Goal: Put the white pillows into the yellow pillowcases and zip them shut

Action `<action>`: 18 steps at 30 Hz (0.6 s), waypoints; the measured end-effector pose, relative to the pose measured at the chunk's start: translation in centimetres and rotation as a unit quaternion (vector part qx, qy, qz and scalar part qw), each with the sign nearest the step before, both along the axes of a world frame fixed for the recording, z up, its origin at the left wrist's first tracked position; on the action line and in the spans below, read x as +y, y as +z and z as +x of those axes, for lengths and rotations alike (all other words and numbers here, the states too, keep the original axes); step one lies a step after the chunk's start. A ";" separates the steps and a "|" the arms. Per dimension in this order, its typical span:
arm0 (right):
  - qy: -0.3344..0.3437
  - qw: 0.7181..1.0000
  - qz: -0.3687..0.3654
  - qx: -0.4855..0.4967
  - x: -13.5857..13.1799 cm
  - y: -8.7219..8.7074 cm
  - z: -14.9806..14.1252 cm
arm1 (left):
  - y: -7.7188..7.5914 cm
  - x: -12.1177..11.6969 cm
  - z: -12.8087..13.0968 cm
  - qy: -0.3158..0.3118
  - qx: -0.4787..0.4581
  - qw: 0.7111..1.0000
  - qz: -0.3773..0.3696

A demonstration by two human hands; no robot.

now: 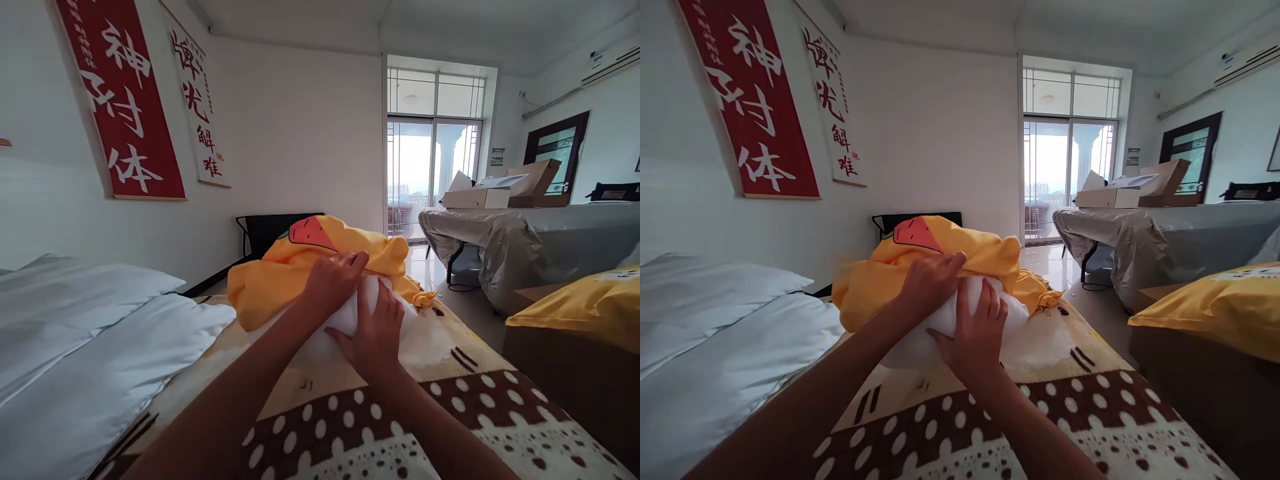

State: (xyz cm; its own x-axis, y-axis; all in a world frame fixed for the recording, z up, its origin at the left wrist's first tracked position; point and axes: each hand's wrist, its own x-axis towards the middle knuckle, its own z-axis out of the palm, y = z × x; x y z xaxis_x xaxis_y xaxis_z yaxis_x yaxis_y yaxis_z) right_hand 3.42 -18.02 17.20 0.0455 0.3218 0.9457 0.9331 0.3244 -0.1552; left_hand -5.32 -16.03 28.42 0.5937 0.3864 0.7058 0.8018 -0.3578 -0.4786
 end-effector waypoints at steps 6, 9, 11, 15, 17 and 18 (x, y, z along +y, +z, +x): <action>-0.001 1.000 0.010 0.011 -1.1 8.0 0.4 | 5.1 -3.2 1.9 0.017 -0.021 0.998 0.055; -0.005 1.000 0.010 0.001 -0.9 10.4 0.5 | 6.5 -4.5 2.7 0.019 -0.031 0.997 0.062; 0.000 1.000 0.012 -0.012 -0.3 11.9 0.7 | 7.5 -5.0 3.0 0.030 -0.040 0.997 0.059; 0.026 0.999 0.027 -0.036 1.4 14.9 1.1 | 9.0 -4.1 2.8 0.059 -0.079 0.993 0.072; 0.039 0.998 0.017 -0.048 2.1 15.5 1.2 | 9.2 -2.5 2.0 0.082 -0.103 0.989 0.071; 0.052 0.997 0.007 -0.057 2.3 15.4 1.3 | 9.0 -1.5 1.3 0.097 -0.114 0.987 0.061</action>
State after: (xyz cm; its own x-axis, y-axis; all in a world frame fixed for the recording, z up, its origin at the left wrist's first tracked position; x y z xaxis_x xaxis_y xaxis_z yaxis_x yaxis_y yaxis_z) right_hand 4.74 -15.69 32.58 -0.0958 0.3059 0.9472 0.9057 0.4216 -0.0446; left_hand -3.98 -17.56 37.44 0.3377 0.3810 0.8607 0.9413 -0.1379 -0.3082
